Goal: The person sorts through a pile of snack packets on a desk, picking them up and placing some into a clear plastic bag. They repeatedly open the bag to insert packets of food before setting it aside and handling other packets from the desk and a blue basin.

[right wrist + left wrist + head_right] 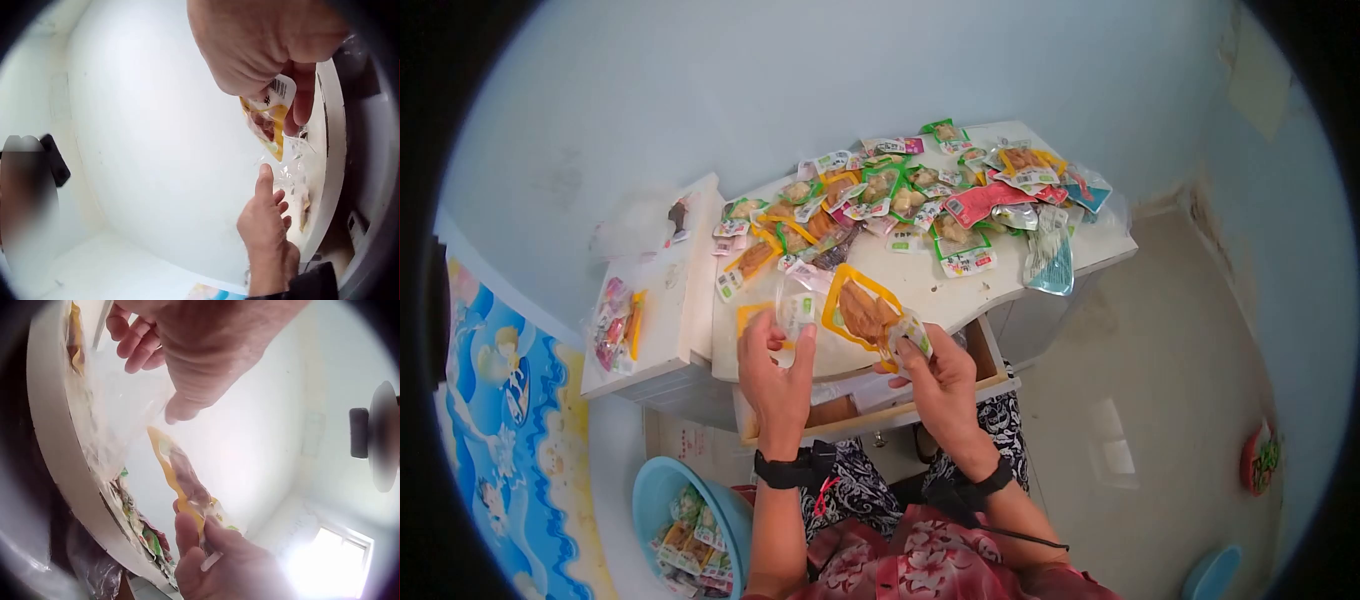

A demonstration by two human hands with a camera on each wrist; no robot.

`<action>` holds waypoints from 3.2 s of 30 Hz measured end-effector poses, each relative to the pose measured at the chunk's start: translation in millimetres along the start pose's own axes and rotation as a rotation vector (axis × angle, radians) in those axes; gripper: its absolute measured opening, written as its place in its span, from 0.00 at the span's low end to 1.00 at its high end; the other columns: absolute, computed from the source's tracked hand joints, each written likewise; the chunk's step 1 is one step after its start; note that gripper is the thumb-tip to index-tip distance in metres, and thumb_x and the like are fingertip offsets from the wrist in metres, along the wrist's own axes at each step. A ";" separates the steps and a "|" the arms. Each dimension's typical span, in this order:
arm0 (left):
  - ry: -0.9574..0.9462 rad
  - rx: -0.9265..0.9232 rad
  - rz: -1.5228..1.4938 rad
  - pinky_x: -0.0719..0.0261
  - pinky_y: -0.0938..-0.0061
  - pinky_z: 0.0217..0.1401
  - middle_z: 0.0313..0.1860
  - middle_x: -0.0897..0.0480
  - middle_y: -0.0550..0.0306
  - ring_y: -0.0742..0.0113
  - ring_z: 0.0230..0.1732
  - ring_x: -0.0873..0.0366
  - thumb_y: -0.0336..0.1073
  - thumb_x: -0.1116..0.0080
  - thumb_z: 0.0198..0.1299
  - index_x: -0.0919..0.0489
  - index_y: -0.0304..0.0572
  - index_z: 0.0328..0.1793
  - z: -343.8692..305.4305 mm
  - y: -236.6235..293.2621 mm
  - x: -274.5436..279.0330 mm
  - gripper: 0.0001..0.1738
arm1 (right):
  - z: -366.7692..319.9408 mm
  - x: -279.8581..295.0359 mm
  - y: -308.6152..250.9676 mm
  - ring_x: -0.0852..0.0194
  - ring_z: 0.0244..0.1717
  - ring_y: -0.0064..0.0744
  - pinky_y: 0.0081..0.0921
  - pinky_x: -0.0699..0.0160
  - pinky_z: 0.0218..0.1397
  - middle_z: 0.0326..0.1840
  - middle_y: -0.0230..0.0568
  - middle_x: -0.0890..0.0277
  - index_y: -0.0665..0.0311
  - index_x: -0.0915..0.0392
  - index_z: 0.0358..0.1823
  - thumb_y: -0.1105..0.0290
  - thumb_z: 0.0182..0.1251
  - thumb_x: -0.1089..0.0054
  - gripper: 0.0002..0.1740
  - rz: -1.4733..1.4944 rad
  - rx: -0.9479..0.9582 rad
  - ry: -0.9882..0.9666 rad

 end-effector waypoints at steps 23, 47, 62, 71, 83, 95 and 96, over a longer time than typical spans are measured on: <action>-0.008 -0.290 -0.158 0.23 0.64 0.27 0.27 0.17 0.51 0.55 0.24 0.18 0.25 0.35 0.67 0.16 0.40 0.50 -28.0 65.4 17.5 0.07 | 6.5 -64.9 33.4 0.18 0.43 0.22 0.22 0.17 0.44 0.52 0.35 0.16 0.69 0.22 0.59 0.71 0.81 0.43 0.13 0.245 -0.237 -0.156; -0.186 -0.299 -0.040 0.19 0.57 0.52 0.49 0.17 0.47 0.44 0.50 0.18 0.27 0.35 0.62 0.19 0.36 0.50 -5.6 -21.3 1.3 0.11 | 35.0 -60.8 28.5 0.12 0.26 0.35 0.27 0.21 0.24 0.36 0.52 0.15 0.76 0.47 0.79 0.77 0.73 0.38 0.38 -0.183 -0.118 -0.156; -0.283 -0.249 0.120 0.16 0.57 0.53 0.60 0.17 0.47 0.45 0.52 0.16 0.33 0.30 0.60 0.19 0.40 0.63 10.3 -25.5 -8.7 0.24 | 20.9 -58.6 1.0 0.12 0.46 0.54 0.41 0.15 0.43 0.49 0.53 0.14 0.64 0.40 0.80 0.70 0.63 0.24 0.46 -0.917 0.290 -0.040; -0.429 0.079 0.106 0.17 0.55 0.57 0.59 0.18 0.45 0.44 0.54 0.16 0.54 0.21 0.52 0.27 0.39 0.75 37.3 -62.4 -11.6 0.48 | 41.0 -57.6 3.3 0.12 0.49 0.58 0.42 0.14 0.49 0.54 0.54 0.14 0.57 0.38 0.80 0.64 0.58 0.20 0.49 -1.046 0.200 -0.117; -0.404 0.384 -0.435 0.22 0.75 0.36 0.40 0.14 0.55 0.73 0.32 0.20 0.41 0.30 0.67 0.17 0.30 0.62 23.2 -120.3 -34.4 0.24 | 67.3 -60.5 24.2 0.16 0.48 0.22 0.25 0.13 0.44 0.57 0.40 0.15 0.61 0.35 0.81 0.81 0.63 0.39 0.41 -0.295 -0.131 -0.492; -0.448 0.611 -0.704 0.22 0.81 0.38 0.37 0.13 0.59 0.78 0.32 0.19 0.28 0.37 0.70 0.15 0.31 0.48 33.5 -126.9 -37.4 0.06 | 87.1 -59.6 26.2 0.23 0.64 0.30 0.28 0.23 0.67 0.70 0.46 0.22 0.56 0.38 0.85 0.79 0.61 0.40 0.46 -0.591 -0.051 -0.725; -0.406 0.606 -0.719 0.22 0.81 0.35 0.36 0.14 0.59 0.78 0.30 0.20 0.28 0.37 0.70 0.15 0.32 0.47 32.4 -129.3 -37.3 0.06 | 86.9 -59.5 25.9 0.24 0.66 0.32 0.29 0.24 0.69 0.72 0.47 0.24 0.57 0.40 0.85 0.79 0.61 0.38 0.47 -0.563 -0.076 -0.690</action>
Point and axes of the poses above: each hand's wrist, its own z-axis towards the middle knuckle, its own x-axis out of the back of the hand, y = z × x, the point moved 8 cm from there along z, towards the middle knuckle
